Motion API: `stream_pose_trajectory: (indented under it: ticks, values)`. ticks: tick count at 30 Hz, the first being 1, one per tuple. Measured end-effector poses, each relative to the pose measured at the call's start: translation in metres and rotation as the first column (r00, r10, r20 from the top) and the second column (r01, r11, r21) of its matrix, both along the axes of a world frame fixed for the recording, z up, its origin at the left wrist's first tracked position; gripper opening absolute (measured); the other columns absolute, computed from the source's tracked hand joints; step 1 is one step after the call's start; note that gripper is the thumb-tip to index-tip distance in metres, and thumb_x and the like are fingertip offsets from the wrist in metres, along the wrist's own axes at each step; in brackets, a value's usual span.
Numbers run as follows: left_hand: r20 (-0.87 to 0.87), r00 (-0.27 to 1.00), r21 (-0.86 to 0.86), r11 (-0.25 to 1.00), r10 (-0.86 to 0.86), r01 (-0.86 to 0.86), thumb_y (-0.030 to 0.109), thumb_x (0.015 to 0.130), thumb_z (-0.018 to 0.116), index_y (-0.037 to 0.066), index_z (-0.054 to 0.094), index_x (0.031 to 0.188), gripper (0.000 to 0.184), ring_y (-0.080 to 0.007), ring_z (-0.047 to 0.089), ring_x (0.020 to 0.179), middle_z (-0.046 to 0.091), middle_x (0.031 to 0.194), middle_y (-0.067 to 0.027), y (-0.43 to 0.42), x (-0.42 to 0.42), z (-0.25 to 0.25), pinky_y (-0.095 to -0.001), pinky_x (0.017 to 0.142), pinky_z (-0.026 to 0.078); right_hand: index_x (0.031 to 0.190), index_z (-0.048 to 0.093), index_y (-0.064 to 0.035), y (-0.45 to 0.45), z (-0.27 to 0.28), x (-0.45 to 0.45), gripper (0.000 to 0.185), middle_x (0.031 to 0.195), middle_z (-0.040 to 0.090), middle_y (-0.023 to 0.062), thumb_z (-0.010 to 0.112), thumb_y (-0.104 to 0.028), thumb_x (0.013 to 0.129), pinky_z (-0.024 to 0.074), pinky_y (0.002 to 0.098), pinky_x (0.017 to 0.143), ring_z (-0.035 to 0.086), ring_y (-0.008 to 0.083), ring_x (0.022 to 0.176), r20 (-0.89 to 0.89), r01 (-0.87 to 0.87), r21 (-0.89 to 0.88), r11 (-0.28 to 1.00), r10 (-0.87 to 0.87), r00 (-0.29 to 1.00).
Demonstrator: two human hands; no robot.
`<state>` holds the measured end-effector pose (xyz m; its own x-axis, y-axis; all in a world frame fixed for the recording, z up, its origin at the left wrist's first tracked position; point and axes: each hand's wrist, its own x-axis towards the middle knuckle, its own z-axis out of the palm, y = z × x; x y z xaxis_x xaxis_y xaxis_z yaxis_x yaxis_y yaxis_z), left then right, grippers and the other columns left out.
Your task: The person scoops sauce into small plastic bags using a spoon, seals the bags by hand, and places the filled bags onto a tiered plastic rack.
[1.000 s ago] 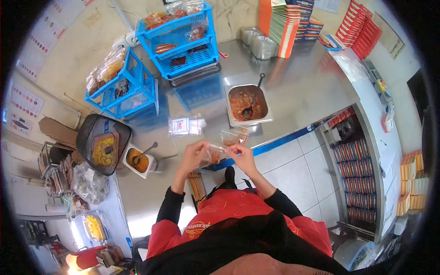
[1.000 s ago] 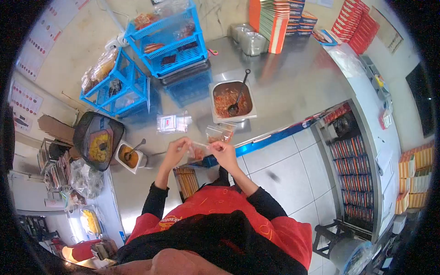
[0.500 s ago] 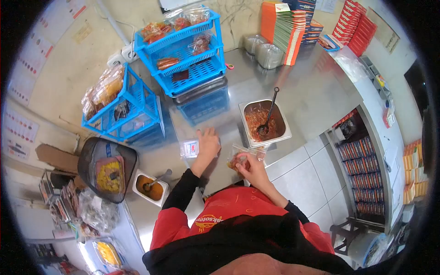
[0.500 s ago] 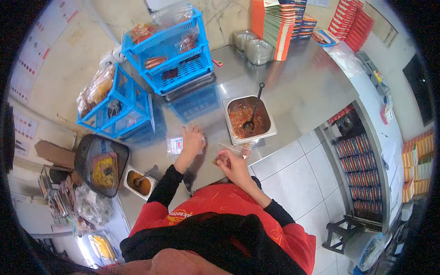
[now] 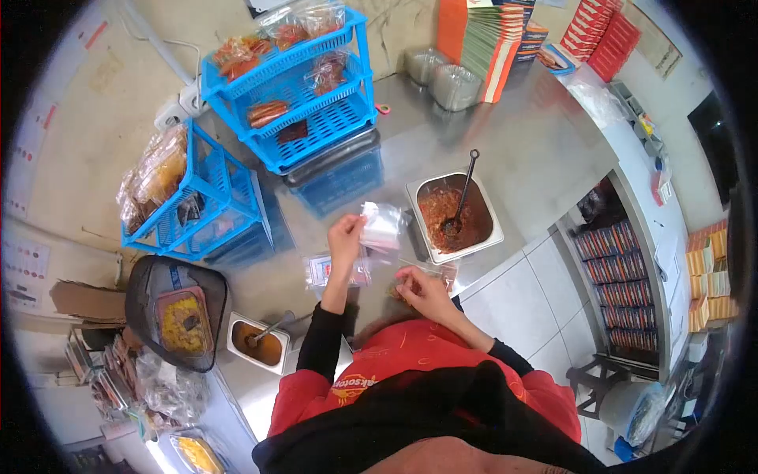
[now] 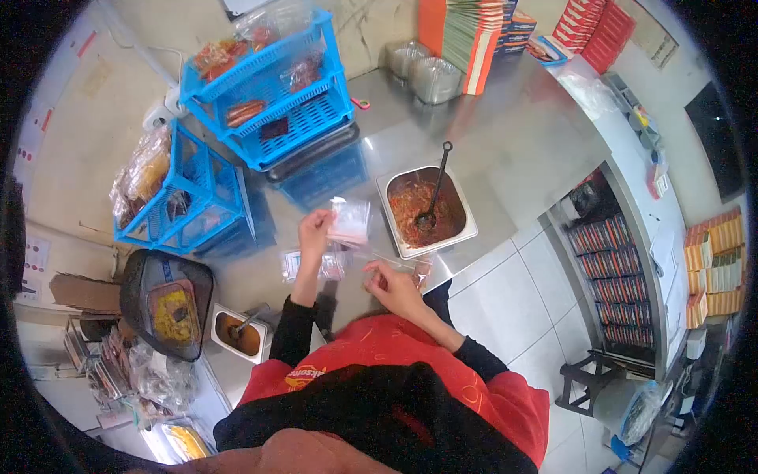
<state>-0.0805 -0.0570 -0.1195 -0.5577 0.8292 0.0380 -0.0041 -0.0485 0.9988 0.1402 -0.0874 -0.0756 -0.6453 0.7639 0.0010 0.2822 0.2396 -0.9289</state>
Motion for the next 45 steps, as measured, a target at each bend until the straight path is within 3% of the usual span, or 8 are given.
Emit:
stream_pose_trajectory:
  ticks: [4, 6, 13, 16, 22, 35, 42, 45]
  values:
    - [-0.42, 0.904, -0.245, 0.969, -0.08, -0.028, 0.011, 0.081, 0.06, 0.002, 0.063, 0.08, 0.009, -0.0202, 0.057, 0.06, 0.06, 0.073, -0.0144, 0.002, -0.013, -0.016, -0.0301, 0.057, 0.045, 0.105, 0.053, -0.0084, 0.005, 0.002, -0.002, 0.025, 0.062, 0.052, 0.0029, 0.062, -0.014, 0.082, 0.0439, 0.0281, 0.054, 0.053, 0.0127, 0.055, -0.001, -0.022, -0.027, 0.999, 0.022, 1.0]
    - [-0.818, 0.575, -0.032, 0.995, 0.028, -0.093, 0.009, 0.081, 0.057, 0.001, 0.062, 0.082, 0.01, -0.0307, 0.059, 0.066, 0.061, 0.076, -0.0163, 0.001, -0.013, -0.02, -0.0367, 0.059, 0.047, 0.104, 0.053, -0.0081, 0.007, 0.005, -0.002, 0.024, 0.062, 0.052, 0.0031, 0.062, -0.014, 0.082, 0.0439, 0.0279, 0.054, 0.053, 0.0125, 0.055, -0.002, -0.023, -0.03, 0.999, 0.023, 1.0]
    - [-0.849, 0.527, -0.046, 0.989, 0.035, -0.141, 0.006, 0.081, 0.055, 0.0, 0.062, 0.086, 0.01, -0.0337, 0.058, 0.065, 0.06, 0.076, -0.0177, -0.014, -0.019, 0.003, -0.0381, 0.058, 0.047, 0.107, 0.054, -0.0076, 0.009, -0.002, -0.007, 0.024, 0.07, 0.056, 0.0026, 0.059, -0.013, 0.084, 0.0466, 0.0287, 0.057, 0.056, 0.0115, 0.064, 0.047, -0.099, -0.048, 0.994, 0.101, 0.994]
    - [-0.61, 0.787, -0.041, 0.989, 0.089, -0.143, 0.006, 0.085, 0.056, -0.001, 0.062, 0.09, 0.011, -0.0209, 0.057, 0.058, 0.059, 0.071, -0.0124, -0.026, -0.013, 0.015, -0.0306, 0.054, 0.044, 0.111, 0.053, -0.0062, 0.007, -0.007, -0.031, 0.026, 0.086, 0.058, 0.0022, 0.057, -0.016, 0.087, 0.0494, 0.027, 0.068, 0.057, 0.012, 0.079, -0.284, -0.119, -0.669, 0.733, -0.105, 0.953]
    - [-0.224, 0.956, -0.001, 0.981, 0.188, -0.193, 0.009, 0.09, 0.054, -0.004, 0.062, 0.091, 0.015, -0.0029, 0.044, 0.057, 0.052, 0.064, 0.0025, -0.054, 0.018, 0.054, -0.0194, 0.049, 0.034, 0.11, 0.053, -0.003, 0.019, 0.0, -0.072, 0.03, 0.099, 0.058, 0.0012, 0.058, -0.024, 0.089, 0.0448, 0.0252, 0.084, 0.055, 0.0094, 0.093, -0.38, -0.223, -0.887, 0.405, -0.363, 0.851]
    - [0.243, 0.914, 0.066, 0.934, 0.325, -0.35, 0.011, 0.091, 0.052, 0.001, 0.059, 0.083, 0.015, -0.005, 0.047, 0.051, 0.054, 0.063, 0.0011, -0.06, 0.027, 0.031, -0.0189, 0.045, 0.034, 0.092, 0.061, -0.0031, 0.017, -0.012, -0.073, 0.009, 0.085, 0.062, 0.0014, 0.057, -0.011, 0.088, 0.0462, 0.0207, 0.068, 0.058, 0.008, 0.075, -0.443, -0.119, -0.708, 0.696, -0.307, 0.843]
    - [-0.05, 0.956, 0.071, 0.956, 0.289, -0.285, 0.009, 0.087, 0.053, -0.001, 0.057, 0.079, 0.014, -0.0111, 0.048, 0.048, 0.057, 0.065, -0.0047, -0.029, 0.01, -0.018, -0.0244, 0.045, 0.038, 0.09, 0.061, -0.0006, 0.008, -0.018, -0.032, 0.011, 0.082, 0.063, 0.0035, 0.056, -0.011, 0.088, 0.0452, 0.0196, 0.059, 0.058, 0.0084, 0.07, -0.284, 0.05, -0.687, 0.725, -0.331, 0.9]
    - [-0.71, 0.704, -0.156, 0.969, 0.026, -0.193, 0.02, 0.083, 0.06, 0.001, 0.056, 0.069, 0.024, -0.0267, 0.053, 0.049, 0.058, 0.063, -0.0106, -0.023, 0.001, -0.016, -0.034, 0.05, 0.042, 0.086, 0.062, -0.0013, 0.003, 0.001, -0.001, 0.011, 0.075, 0.063, 0.0031, 0.057, -0.011, 0.088, 0.0438, 0.0192, 0.052, 0.058, 0.0077, 0.064, -0.22, -0.002, -0.711, 0.704, -0.219, 0.951]
